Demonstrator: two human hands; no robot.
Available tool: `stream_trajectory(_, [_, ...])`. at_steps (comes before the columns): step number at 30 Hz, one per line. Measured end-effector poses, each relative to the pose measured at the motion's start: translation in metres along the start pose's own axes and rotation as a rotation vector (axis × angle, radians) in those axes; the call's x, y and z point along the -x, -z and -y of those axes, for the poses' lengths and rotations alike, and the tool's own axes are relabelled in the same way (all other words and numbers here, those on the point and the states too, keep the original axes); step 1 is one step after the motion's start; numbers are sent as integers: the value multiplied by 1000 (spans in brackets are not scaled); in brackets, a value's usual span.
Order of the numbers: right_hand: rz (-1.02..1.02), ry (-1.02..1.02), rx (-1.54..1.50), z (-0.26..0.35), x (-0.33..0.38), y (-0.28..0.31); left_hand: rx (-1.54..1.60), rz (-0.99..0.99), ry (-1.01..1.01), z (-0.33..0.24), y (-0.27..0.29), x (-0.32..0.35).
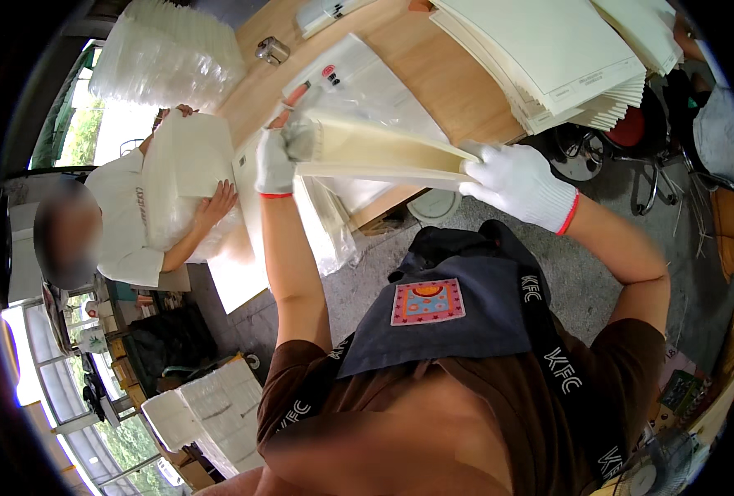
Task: The person repeatedly picks up stacks of white paper documents and inserts them into clear plastic sleeves. The person then places the filled sleeves on a growing pile on the table.
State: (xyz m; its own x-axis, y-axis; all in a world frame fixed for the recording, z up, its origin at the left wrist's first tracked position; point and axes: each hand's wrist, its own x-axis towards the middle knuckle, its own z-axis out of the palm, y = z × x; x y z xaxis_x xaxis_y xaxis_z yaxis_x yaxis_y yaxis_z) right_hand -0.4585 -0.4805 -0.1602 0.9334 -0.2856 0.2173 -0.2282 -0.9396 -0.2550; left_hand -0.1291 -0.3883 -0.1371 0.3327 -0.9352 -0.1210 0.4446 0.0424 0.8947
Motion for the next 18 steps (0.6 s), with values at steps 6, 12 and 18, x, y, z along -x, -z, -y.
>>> stream_trajectory(6, [182,-228,372,-16,-32,-39,-877,295,-141,31,-46,16])
stream_trajectory(12, [238,-371,-904,-61,-27,-43,-1102,123,-809,143,-25,82])
stream_trajectory(18, [315,-323,-1332,-58,-66,-90,-1203,227,-936,95,-87,20])
